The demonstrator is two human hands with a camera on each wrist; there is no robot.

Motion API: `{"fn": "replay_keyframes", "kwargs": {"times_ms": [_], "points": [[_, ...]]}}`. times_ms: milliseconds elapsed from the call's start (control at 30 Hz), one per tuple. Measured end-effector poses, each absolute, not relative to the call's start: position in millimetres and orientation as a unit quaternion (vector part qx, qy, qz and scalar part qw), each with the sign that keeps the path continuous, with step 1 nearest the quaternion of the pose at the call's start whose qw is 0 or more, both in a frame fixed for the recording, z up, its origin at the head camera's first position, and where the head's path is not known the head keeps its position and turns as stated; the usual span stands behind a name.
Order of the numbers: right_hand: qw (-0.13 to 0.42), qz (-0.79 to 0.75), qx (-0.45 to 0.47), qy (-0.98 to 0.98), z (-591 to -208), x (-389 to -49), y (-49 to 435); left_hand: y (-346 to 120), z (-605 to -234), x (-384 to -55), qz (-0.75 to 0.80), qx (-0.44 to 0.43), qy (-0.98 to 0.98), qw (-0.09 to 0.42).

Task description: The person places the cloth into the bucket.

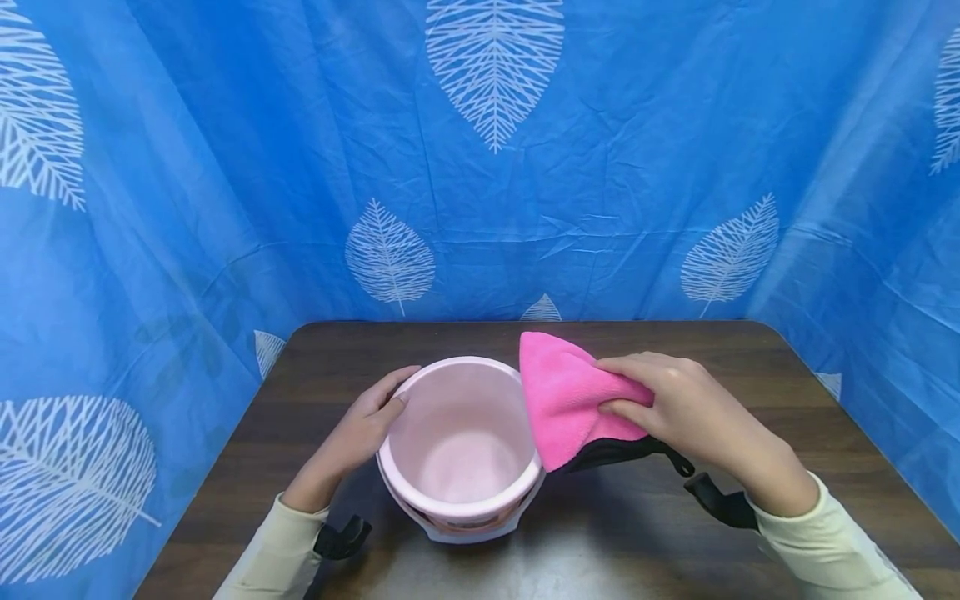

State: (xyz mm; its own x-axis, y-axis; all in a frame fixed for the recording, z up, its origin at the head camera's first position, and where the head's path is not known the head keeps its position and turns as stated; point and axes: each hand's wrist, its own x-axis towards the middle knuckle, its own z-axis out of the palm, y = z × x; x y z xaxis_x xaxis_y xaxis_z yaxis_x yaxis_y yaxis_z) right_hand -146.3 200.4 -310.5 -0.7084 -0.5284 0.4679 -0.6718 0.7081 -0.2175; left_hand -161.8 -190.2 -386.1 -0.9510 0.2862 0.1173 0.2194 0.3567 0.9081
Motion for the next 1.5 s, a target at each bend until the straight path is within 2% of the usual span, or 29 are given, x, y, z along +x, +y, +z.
{"fn": "replay_keyframes", "kwargs": {"times_ms": [1500], "points": [[0.157,0.216,0.363,-0.893,-309,-159,164,-190,-387,-160,0.542,0.148,0.827,0.022]]}}
